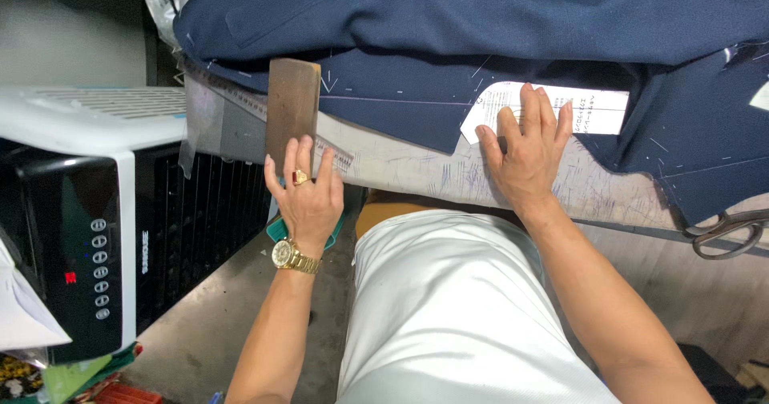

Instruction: The person marks lines on a blue suit jacket using a ruler and pink chalk, positions paper patterns, and measures sections of the fabric.

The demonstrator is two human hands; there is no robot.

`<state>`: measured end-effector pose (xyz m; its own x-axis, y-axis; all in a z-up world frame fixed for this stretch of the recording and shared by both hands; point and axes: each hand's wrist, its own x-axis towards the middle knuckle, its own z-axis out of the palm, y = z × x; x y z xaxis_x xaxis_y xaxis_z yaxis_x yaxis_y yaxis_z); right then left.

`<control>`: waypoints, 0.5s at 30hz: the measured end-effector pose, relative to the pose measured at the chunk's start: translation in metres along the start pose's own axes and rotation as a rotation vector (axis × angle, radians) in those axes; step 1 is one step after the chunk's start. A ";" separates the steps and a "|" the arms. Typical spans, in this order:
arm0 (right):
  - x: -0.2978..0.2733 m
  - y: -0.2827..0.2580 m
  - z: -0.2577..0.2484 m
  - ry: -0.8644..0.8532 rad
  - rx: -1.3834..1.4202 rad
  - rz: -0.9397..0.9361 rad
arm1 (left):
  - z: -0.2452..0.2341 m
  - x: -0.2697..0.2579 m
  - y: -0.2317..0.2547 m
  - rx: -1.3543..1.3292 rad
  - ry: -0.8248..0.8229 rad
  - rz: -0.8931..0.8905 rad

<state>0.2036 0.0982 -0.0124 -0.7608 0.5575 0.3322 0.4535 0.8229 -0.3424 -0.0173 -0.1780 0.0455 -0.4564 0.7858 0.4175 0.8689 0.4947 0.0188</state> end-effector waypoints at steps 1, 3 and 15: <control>-0.002 0.000 -0.001 -0.007 -0.011 0.003 | -0.003 -0.005 0.002 0.047 0.016 -0.023; 0.000 0.000 0.001 0.010 -0.014 -0.011 | -0.001 -0.017 -0.011 0.112 0.055 -0.049; -0.010 -0.002 0.001 0.034 -0.063 -0.009 | -0.002 -0.010 -0.052 0.066 -0.136 -0.265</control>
<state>0.2096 0.0910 -0.0162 -0.7492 0.5527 0.3650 0.4758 0.8324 -0.2840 -0.0579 -0.2125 0.0425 -0.6910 0.6664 0.2801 0.7037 0.7087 0.0500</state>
